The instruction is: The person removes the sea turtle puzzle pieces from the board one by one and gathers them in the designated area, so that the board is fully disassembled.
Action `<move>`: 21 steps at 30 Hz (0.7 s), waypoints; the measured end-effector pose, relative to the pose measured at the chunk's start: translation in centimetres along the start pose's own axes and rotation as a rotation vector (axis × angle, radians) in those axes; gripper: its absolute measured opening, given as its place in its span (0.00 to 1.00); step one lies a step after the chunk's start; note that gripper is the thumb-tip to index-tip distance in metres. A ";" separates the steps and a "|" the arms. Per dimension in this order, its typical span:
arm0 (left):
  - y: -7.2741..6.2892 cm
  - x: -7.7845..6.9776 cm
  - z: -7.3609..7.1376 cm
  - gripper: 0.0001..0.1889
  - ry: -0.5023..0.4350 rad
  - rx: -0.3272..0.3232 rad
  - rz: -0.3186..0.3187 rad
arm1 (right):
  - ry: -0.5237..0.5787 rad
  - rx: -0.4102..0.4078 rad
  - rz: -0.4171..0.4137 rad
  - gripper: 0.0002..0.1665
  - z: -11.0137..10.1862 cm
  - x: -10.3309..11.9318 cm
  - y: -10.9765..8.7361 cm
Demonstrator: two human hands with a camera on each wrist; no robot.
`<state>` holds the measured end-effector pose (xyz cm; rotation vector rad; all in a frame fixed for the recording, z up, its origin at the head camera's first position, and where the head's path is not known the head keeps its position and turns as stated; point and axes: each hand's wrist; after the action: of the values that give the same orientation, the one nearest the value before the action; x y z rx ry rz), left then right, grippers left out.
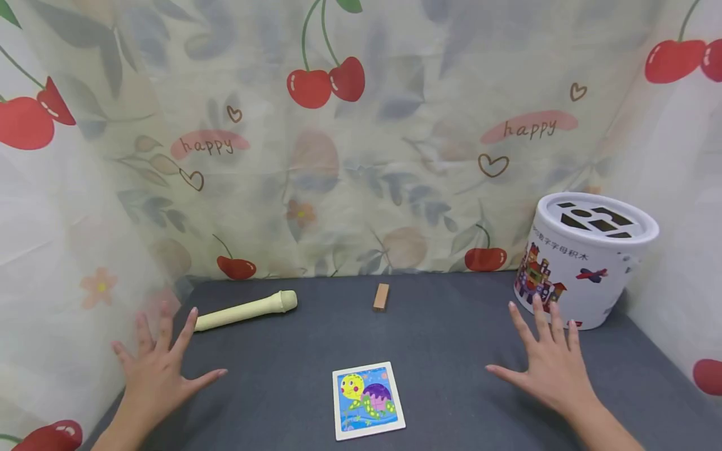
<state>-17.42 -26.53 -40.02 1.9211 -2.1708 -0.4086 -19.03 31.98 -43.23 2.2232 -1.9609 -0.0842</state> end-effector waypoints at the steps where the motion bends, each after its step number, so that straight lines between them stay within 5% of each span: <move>1: 0.0 -0.2 0.1 0.64 0.008 0.009 0.001 | -0.002 -0.002 -0.012 0.71 0.0 0.2 0.2; 12: 0.6 -2.1 0.9 0.62 -0.006 0.043 0.032 | 0.030 -0.017 -0.109 0.69 0.6 3.1 2.0; 21: 1.1 -5.0 1.5 0.59 -0.087 0.208 0.052 | 0.104 0.065 -0.140 0.69 1.3 5.8 3.5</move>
<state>-18.31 -21.32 -40.93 1.9788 -2.3990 -0.2715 -21.90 25.70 -43.44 2.3533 -1.7785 0.0767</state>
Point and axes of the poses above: each hand's wrist, its own y-axis towards the middle knuckle, its own z-axis out of the palm, x = y × z, and after that the axes turned 12 degrees about x, right-handed
